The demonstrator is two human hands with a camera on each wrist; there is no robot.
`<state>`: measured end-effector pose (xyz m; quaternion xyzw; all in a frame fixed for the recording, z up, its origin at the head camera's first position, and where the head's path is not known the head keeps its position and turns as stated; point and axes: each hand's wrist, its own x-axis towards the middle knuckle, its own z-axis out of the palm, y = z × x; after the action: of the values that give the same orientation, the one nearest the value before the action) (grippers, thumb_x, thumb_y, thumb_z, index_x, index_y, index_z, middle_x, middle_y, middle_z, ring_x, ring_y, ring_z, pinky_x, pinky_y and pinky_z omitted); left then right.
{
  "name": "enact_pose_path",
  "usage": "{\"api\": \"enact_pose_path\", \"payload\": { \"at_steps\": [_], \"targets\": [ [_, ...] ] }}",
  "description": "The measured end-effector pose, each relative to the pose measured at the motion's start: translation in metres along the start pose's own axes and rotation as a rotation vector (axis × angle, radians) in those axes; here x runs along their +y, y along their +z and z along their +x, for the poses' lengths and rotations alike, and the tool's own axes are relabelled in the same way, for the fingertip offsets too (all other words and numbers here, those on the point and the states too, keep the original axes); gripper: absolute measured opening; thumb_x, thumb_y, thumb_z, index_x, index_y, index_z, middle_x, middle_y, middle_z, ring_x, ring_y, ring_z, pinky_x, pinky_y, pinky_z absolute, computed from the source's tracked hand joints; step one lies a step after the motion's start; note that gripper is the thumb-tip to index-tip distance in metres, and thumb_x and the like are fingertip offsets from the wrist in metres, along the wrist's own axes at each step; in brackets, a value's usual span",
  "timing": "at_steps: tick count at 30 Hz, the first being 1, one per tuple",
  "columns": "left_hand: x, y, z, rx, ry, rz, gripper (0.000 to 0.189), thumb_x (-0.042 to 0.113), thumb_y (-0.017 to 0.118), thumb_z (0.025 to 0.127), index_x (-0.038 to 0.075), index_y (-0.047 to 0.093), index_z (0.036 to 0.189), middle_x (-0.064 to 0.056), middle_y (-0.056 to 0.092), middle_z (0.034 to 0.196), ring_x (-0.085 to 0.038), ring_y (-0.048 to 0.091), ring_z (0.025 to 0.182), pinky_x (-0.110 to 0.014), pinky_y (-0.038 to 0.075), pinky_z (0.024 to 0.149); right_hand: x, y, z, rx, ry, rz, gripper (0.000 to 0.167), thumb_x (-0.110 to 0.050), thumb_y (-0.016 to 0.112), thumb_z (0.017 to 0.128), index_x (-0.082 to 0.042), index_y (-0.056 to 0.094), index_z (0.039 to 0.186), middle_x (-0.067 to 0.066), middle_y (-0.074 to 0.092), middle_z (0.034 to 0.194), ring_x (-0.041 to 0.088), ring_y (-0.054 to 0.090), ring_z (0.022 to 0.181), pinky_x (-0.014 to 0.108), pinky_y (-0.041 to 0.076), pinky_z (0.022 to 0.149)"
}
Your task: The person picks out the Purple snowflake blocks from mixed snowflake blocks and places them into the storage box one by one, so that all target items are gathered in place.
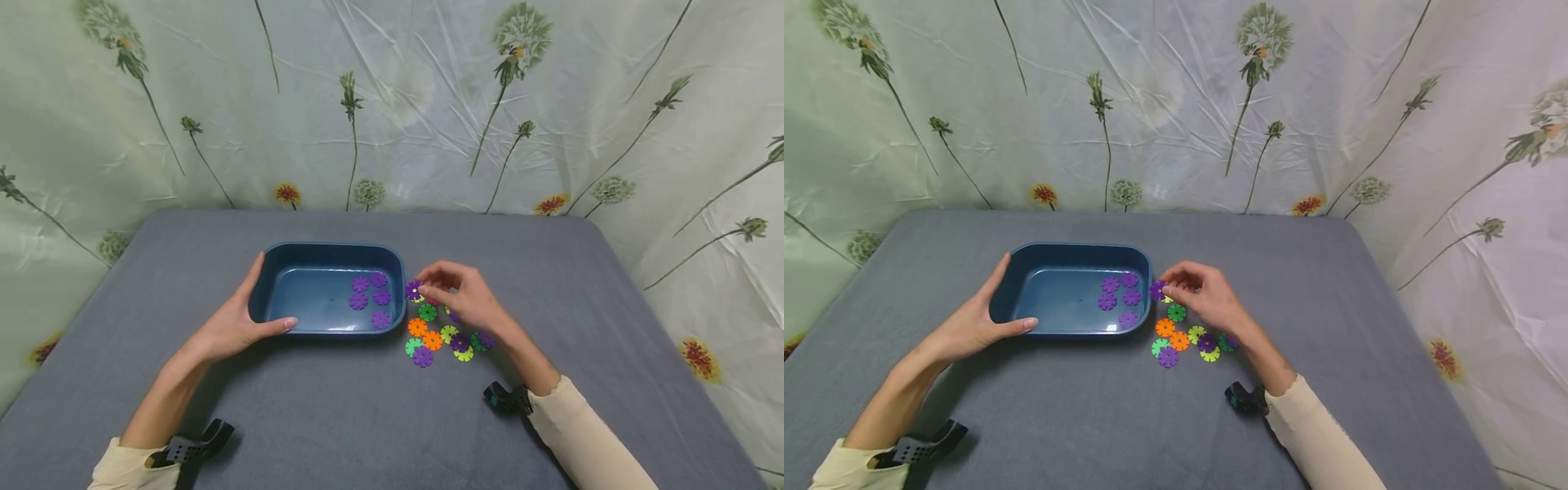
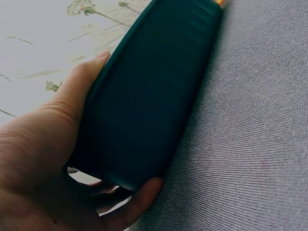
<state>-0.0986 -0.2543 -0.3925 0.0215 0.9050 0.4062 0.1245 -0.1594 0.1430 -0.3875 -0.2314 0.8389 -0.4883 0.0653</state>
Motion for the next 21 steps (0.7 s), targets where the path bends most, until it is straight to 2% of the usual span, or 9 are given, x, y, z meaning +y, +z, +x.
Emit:
{"api": "enact_pose_path", "payload": {
  "at_steps": [21],
  "targets": [
    [-0.001, -0.001, -0.001, -0.007, 0.017, -0.002, 0.132, 0.047, 0.083, 0.085, 0.034, -0.022, 0.164, -0.023, -0.009, 0.175, -0.062, 0.008, 0.155, -0.084, 0.02, 0.113, -0.014, 0.022, 0.014, -0.091, -0.007, 0.046, 0.013, -0.018, 0.072, 0.099, -0.015, 0.076, 0.111, 0.002, 0.073, 0.103, 0.021, 0.065, 0.092, 0.027, 0.054, 0.076]
  ]
}}
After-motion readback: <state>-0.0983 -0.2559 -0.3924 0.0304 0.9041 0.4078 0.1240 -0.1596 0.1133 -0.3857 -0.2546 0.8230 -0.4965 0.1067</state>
